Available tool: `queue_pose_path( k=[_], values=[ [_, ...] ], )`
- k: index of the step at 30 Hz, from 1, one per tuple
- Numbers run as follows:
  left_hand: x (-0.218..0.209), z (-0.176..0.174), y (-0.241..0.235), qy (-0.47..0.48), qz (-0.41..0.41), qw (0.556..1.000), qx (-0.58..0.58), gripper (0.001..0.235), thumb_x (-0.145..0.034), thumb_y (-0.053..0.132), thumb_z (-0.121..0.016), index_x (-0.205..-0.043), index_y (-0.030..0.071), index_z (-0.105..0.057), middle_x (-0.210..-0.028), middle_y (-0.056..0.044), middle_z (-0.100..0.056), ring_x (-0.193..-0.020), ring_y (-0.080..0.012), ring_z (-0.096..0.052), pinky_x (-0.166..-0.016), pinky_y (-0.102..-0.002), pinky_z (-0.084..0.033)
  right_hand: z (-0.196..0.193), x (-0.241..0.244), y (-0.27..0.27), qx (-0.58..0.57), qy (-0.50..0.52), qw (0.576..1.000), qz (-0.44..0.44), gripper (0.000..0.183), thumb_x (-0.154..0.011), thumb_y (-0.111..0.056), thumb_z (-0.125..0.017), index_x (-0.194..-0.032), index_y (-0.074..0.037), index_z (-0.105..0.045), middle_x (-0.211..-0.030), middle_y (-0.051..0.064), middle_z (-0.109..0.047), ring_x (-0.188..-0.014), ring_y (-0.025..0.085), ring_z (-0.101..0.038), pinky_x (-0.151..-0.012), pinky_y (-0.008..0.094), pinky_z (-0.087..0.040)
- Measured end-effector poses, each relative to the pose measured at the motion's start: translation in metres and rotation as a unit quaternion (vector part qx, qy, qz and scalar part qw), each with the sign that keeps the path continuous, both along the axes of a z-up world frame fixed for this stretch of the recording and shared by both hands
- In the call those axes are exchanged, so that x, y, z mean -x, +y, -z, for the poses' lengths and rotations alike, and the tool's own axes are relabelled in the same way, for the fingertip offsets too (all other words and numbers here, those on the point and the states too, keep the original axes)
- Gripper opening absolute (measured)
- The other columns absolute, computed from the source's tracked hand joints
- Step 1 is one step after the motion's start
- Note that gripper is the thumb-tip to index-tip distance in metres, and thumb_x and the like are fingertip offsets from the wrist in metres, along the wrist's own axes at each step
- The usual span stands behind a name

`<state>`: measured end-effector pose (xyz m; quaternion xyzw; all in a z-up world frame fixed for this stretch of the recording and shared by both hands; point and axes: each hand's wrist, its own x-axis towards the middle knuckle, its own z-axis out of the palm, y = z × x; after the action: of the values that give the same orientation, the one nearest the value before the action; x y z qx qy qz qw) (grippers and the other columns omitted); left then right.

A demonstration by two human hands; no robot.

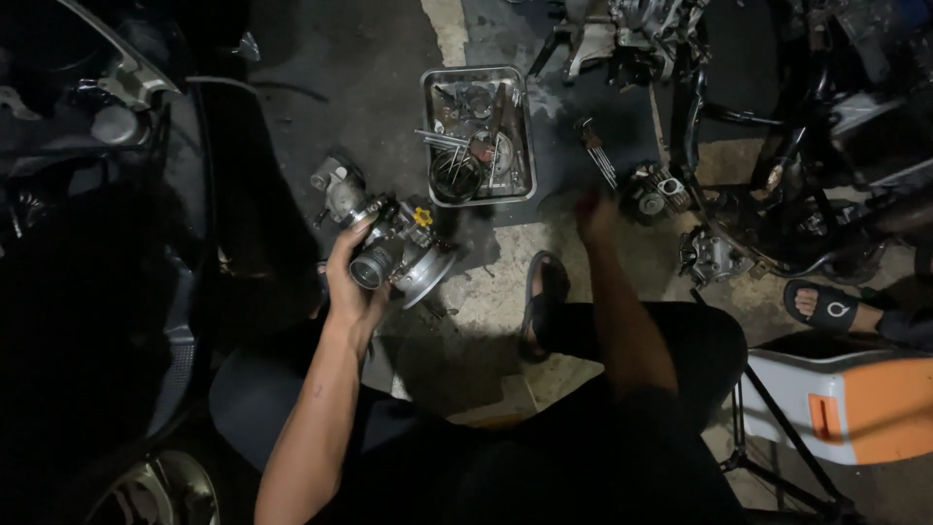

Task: Cleaning a motorcycle carburetor using a brush and cleaning fluid in a workshop environment.

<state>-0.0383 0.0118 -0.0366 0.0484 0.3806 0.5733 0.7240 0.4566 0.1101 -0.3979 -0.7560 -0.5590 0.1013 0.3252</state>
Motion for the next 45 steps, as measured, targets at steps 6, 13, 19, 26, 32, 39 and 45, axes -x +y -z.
queue_pose_path(
  k=[6,13,19,26,32,39,45],
  values=[
    [-0.019,-0.013,0.015,0.052,-0.090,0.986,0.132,0.053,-0.067,0.027,-0.081,-0.112,0.002,-0.071,-0.106,-0.024,-0.072,-0.089,-0.0290,-0.068,-0.096,-0.049,-0.049,-0.007,-0.023,0.038,-0.024,-0.080,0.996,-0.045,0.040,-0.081,-0.010,-0.069,-0.119,0.001,-0.065,-0.108,0.021,-0.062,-0.090,0.039,-0.058,-0.079,0.048,-0.050],
    [-0.020,0.005,0.014,0.051,-0.096,0.991,0.072,0.045,-0.077,0.022,-0.074,-0.113,-0.004,-0.071,-0.111,-0.028,-0.072,-0.099,-0.0319,-0.072,-0.101,-0.050,-0.052,-0.096,0.007,0.041,0.337,0.026,0.939,0.063,0.075,-0.106,-0.041,-0.064,-0.166,-0.021,-0.023,-0.169,0.023,-0.013,-0.144,0.045,-0.047,-0.112,0.057,-0.049],
    [-0.006,0.022,0.011,0.025,-0.002,0.999,0.031,0.040,-0.087,0.026,-0.061,-0.119,0.003,-0.063,-0.109,-0.012,-0.068,-0.095,-0.0225,-0.064,-0.089,-0.037,-0.050,-0.120,0.022,0.039,0.339,0.018,0.940,0.033,0.088,-0.107,-0.042,-0.065,-0.169,-0.015,-0.008,-0.169,0.030,-0.008,-0.145,0.050,-0.044,-0.115,0.063,-0.045],
    [-0.006,0.012,0.007,0.021,0.008,1.000,0.014,0.039,-0.088,0.026,-0.060,-0.119,0.003,-0.064,-0.110,-0.011,-0.069,-0.097,-0.0223,-0.064,-0.091,-0.036,-0.049,-0.073,-0.005,0.066,0.323,0.030,0.945,0.049,0.079,-0.105,-0.028,-0.067,-0.166,-0.010,-0.018,-0.166,0.032,-0.011,-0.134,0.051,-0.055,-0.109,0.064,-0.049],
    [-0.001,0.026,0.008,0.008,-0.015,0.998,0.056,0.037,-0.086,0.025,-0.062,-0.117,0.004,-0.066,-0.112,-0.011,-0.067,-0.099,-0.0228,-0.063,-0.090,-0.035,-0.049,-0.123,0.011,0.083,0.311,-0.044,0.946,0.075,0.084,-0.102,0.003,-0.066,-0.166,-0.006,-0.013,-0.164,0.029,-0.009,-0.137,0.054,-0.050,-0.107,0.064,-0.052],
    [0.000,0.040,0.011,-0.053,0.007,0.999,0.007,0.030,-0.084,0.024,-0.063,-0.108,0.006,-0.068,-0.114,-0.013,-0.068,-0.102,-0.0269,-0.063,-0.095,-0.042,-0.049,-0.337,0.175,0.050,0.233,0.126,0.930,-0.255,0.055,-0.103,-0.044,-0.055,-0.136,-0.001,-0.064,-0.132,0.029,-0.064,-0.125,0.045,-0.060,-0.107,0.055,-0.044],
    [-0.001,0.049,0.007,-0.110,0.036,0.992,-0.049,0.037,-0.083,0.023,-0.060,-0.113,0.002,-0.068,-0.116,-0.017,-0.066,-0.102,-0.0292,-0.062,-0.095,-0.043,-0.049,-0.366,0.242,-0.019,0.318,0.193,0.805,-0.462,0.061,-0.090,-0.027,-0.066,-0.136,0.013,-0.057,-0.135,0.039,-0.060,-0.130,0.053,-0.053,-0.111,0.061,-0.037]
  ],
)
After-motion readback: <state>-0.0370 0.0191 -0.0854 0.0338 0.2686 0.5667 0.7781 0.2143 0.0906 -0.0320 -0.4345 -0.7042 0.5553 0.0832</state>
